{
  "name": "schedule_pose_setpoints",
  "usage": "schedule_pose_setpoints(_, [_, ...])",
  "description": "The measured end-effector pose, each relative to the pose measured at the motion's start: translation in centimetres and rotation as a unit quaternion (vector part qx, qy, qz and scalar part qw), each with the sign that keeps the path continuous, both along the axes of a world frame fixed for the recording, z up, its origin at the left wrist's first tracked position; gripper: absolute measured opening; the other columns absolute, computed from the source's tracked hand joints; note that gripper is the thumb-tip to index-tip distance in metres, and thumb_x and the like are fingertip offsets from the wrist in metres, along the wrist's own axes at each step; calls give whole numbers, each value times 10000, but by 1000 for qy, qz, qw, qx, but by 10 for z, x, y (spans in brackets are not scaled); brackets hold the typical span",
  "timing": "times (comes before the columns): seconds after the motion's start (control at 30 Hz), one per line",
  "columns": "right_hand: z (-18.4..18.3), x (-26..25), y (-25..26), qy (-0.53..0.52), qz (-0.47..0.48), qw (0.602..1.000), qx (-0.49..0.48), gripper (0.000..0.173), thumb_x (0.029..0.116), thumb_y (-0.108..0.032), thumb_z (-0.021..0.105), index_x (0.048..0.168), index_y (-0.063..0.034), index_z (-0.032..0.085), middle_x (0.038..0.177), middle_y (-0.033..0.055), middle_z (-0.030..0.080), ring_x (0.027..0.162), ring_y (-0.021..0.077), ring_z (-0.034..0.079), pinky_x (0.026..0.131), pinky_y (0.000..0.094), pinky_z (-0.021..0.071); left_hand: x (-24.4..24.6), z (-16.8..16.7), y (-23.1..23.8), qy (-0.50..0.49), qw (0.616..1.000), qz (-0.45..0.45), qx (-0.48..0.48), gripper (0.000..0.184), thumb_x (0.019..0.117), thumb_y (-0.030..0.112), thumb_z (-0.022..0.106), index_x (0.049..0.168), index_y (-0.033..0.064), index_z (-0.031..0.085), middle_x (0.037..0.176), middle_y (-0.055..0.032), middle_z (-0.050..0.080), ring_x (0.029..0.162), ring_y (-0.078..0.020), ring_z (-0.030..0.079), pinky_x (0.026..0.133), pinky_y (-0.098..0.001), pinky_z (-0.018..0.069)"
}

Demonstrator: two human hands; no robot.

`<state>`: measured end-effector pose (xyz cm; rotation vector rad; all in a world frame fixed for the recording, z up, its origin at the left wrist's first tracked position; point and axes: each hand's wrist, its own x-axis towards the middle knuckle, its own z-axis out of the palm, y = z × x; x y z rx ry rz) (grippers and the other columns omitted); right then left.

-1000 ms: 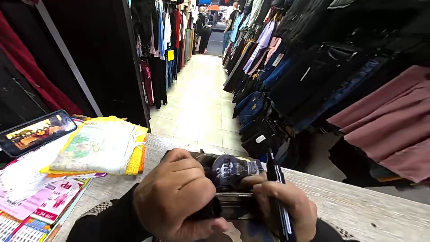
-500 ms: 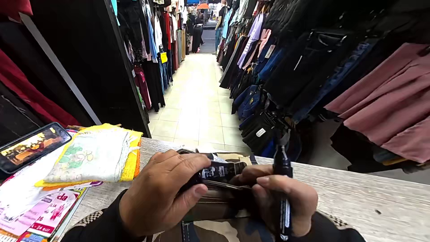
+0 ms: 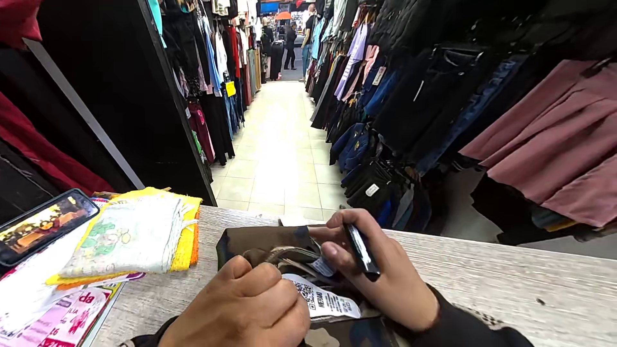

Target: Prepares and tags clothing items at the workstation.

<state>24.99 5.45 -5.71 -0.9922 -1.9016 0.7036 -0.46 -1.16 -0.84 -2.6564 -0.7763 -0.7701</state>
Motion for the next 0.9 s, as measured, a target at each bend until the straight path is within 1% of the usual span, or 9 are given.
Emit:
schedule_pose_setpoints(0.13, [-4,-2,-3,59,59,996,-17,413,891,-291,793,1178,-170,521,973,-24,747,827,118,730,703,285,621,8,-2,-6,16,996,87,-22,425,1067,498,387,1038,184,672,1328,-78,674,952,-254,621,753,-396,394])
schedule_pose_setpoints(0.23, [-9,-3,-6,123,33,992,5,348,905,-188,773,1148,-167,525,942,6,718,719,122,687,617,262,590,9,-6,-2,10,996,92,4,444,1075,492,349,970,176,643,1156,-40,742,887,-249,617,721,-388,377])
schedule_pose_setpoints(0.33, [-9,-4,-7,159,-17,987,2,323,910,-171,752,1132,-195,519,802,19,661,509,124,588,446,260,516,9,-7,0,8,996,83,23,457,1082,477,331,923,170,629,936,-22,727,837,-241,599,716,-376,367])
schedule_pose_setpoints(0.43, [-6,-2,-5,204,-39,978,-5,328,913,-128,726,1149,-201,509,898,43,717,501,147,596,426,268,503,10,-9,2,11,995,94,33,457,1073,484,347,928,165,642,845,-10,698,812,-239,597,688,-372,373])
schedule_pose_setpoints(0.53, [-7,-2,-3,245,-16,969,28,374,902,-98,737,1164,-206,494,926,43,715,531,131,611,439,246,510,9,-10,4,4,995,96,28,433,1063,490,370,936,173,635,883,-21,703,817,-244,606,679,-372,387])
schedule_pose_setpoints(0.63, [-3,0,-13,173,49,971,156,302,911,-137,752,1120,-207,546,990,12,745,802,160,736,690,293,633,9,-8,1,3,995,98,18,425,1057,501,403,971,169,655,1125,-86,700,858,-255,638,677,-383,436])
schedule_pose_setpoints(0.7, [4,-2,-28,97,110,969,199,157,953,-138,707,1034,-175,577,984,16,746,876,141,748,757,286,643,8,-6,-2,10,995,96,22,431,1053,504,413,958,168,664,1228,-78,706,868,-247,637,684,-387,416])
schedule_pose_setpoints(0.8, [14,-4,-49,-13,145,968,205,130,954,-84,670,863,-94,577,929,89,762,827,107,742,667,231,583,8,-3,-8,34,994,101,30,411,1039,496,437,937,168,663,1203,-48,736,880,-237,627,713,-389,378])
schedule_pose_setpoints(0.9, [10,0,-50,-40,179,957,223,158,967,-82,656,836,-88,568,920,111,764,787,130,738,627,240,561,8,-2,-13,53,993,101,28,378,1046,447,456,930,153,663,1160,-41,748,890,-231,617,728,-383,363])
